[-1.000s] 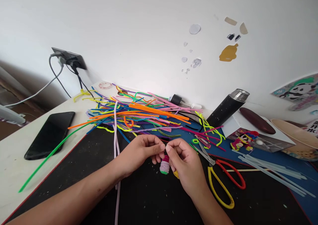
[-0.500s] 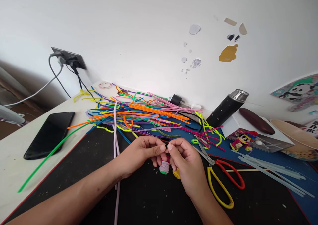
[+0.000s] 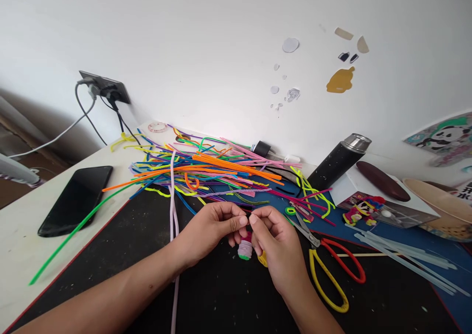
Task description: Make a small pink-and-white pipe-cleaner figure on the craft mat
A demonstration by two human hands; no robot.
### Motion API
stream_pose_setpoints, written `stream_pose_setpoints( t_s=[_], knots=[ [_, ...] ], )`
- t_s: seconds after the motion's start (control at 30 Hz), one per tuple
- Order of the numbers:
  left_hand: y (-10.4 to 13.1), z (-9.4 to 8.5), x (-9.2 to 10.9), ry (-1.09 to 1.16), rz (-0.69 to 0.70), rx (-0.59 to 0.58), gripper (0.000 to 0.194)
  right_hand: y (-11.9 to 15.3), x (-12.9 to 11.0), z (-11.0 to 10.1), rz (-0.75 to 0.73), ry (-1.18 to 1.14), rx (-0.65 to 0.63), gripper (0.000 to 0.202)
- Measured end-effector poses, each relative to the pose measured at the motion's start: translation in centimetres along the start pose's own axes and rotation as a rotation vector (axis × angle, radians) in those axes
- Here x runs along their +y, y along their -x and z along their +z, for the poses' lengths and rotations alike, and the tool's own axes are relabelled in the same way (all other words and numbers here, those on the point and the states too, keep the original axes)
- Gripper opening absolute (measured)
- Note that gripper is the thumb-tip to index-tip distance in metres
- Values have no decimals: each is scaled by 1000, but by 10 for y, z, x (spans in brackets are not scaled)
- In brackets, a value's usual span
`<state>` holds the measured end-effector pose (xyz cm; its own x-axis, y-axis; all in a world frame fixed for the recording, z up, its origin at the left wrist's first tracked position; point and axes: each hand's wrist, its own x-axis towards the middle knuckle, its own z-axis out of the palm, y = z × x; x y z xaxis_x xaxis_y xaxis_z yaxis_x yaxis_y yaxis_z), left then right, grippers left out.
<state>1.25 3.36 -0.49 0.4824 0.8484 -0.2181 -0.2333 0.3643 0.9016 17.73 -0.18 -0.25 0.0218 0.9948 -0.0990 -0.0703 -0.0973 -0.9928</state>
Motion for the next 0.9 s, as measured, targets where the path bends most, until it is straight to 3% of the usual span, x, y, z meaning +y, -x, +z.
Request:
stream_pose_setpoints(
  t_s=[0.3,0.9],
  knots=[
    [-2,-3,-8,119,24,-60,45,1,-2,2,34,-132,-6,38],
    [-1,3,-10,167,-1,-10,45,4,6,6,33,-175,4,34]
  ],
)
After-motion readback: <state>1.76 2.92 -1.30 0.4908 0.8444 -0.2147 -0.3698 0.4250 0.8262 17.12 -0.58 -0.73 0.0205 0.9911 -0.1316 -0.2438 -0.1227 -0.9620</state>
